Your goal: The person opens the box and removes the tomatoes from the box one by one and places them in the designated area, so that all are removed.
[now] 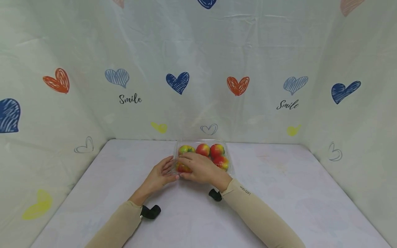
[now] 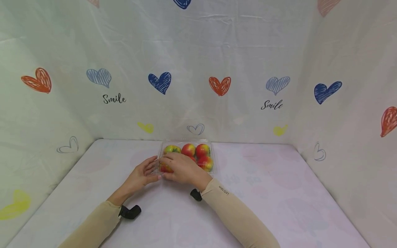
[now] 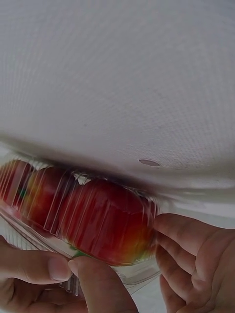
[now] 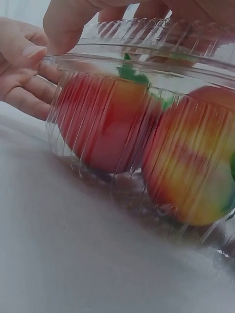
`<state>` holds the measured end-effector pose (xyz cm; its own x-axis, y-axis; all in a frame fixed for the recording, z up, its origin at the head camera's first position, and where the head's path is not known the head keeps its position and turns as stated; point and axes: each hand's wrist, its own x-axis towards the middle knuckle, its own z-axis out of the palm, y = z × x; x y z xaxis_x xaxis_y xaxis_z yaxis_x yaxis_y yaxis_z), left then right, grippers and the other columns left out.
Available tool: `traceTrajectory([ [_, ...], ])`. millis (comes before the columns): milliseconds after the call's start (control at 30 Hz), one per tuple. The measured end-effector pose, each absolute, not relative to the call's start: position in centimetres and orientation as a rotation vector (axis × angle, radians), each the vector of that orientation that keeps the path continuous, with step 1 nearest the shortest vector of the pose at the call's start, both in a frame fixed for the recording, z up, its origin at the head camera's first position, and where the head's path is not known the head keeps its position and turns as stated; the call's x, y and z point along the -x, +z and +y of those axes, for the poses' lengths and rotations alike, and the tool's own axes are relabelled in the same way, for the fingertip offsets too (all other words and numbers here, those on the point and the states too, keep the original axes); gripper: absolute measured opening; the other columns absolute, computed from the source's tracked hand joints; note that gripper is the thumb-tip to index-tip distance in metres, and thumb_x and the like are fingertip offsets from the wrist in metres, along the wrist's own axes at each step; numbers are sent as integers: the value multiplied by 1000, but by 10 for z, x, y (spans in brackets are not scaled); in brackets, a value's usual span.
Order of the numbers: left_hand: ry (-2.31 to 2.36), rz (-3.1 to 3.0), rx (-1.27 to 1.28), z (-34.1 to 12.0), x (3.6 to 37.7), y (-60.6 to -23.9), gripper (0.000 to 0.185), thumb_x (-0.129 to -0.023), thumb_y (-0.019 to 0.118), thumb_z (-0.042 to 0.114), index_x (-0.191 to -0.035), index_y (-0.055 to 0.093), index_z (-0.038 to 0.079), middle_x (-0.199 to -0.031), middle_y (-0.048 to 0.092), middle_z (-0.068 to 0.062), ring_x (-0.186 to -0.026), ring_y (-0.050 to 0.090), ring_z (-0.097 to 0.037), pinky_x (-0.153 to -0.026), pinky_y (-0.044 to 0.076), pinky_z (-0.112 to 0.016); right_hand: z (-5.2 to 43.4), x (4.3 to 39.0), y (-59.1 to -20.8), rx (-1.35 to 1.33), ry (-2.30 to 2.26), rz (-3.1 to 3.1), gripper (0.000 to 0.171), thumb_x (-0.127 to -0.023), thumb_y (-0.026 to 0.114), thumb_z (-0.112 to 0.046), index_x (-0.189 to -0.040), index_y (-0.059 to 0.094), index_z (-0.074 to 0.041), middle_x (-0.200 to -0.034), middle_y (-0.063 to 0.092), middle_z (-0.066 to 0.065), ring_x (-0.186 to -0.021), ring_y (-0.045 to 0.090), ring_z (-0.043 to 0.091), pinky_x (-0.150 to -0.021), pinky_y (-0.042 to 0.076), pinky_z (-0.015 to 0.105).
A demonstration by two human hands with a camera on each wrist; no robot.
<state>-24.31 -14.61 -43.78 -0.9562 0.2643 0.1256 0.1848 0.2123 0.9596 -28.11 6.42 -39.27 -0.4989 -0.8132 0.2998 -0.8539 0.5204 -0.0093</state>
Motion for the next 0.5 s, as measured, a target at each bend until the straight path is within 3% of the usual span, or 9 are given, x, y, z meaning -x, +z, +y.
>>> traceTrajectory([
  [367, 1852, 2428, -406, -148, 243, -438, 81, -83, 74, 7, -146, 26, -7, -144, 38, -29, -129, 42, -40, -104, 40, -46, 65, 281, -393, -1417, 221, -2459, 49, -88, 69, -36, -131, 58, -15, -133, 55, 3, -121, 51, 16, -99, 47, 30],
  [500, 1805, 2497, -396, -149, 243, -438, 77, -82, 76, 10, -144, 34, -5, -130, 52, -24, -116, 56, -36, -92, 52, -34, 65, 281, -393, -1406, 210, -2466, 48, -88, 69, -36, -130, 59, -15, -133, 55, 3, -121, 51, 16, -99, 46, 30],
])
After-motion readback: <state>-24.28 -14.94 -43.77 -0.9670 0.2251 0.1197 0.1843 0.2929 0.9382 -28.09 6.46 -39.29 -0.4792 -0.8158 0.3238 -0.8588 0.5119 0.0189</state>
